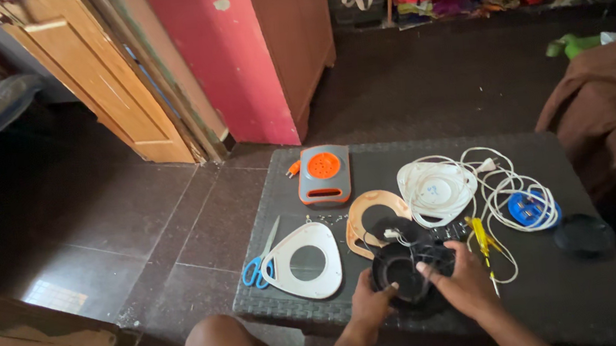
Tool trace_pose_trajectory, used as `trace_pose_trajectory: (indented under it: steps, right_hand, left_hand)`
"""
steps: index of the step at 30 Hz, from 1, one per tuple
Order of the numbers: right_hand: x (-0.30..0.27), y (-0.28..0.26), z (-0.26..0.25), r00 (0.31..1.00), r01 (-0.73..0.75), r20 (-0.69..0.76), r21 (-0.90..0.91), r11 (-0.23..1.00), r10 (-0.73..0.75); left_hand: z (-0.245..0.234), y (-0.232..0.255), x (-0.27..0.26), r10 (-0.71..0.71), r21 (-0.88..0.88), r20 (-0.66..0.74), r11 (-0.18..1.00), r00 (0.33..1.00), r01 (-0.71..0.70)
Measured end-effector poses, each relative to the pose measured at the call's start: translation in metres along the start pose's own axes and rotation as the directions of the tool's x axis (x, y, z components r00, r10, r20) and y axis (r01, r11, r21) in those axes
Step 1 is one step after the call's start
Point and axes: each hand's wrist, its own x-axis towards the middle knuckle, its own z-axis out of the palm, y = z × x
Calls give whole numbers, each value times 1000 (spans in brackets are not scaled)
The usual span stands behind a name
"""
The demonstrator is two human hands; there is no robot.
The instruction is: The person disassembles a round extension cord reel by unscrewing the casing, removes internal wire components, and then uses a screwdriver to work on a wire terminal.
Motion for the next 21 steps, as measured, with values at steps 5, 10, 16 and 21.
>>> trace_pose_trajectory:
  steps: [5,10,16,21]
  right_hand:
    - [-20,-9,2,987,153,53,-91,984,-149]
    - [-33,-37,1,931,364,32,-181,914,-364]
    - [-65,-73,-11,678,723,65,120,680,-732]
    - [-65,-89,-27,579,786,167,147,601,-798]
  left_hand:
    - [-2,16,-9,-63,-142,190,986,980,91]
    - [0,14,-9,-162,-256,264,939,951,231]
    - [-1,15,-15,-44,-474,483,827,875,303]
    - [-10,0,5,-94,-477,514,795,852,375]
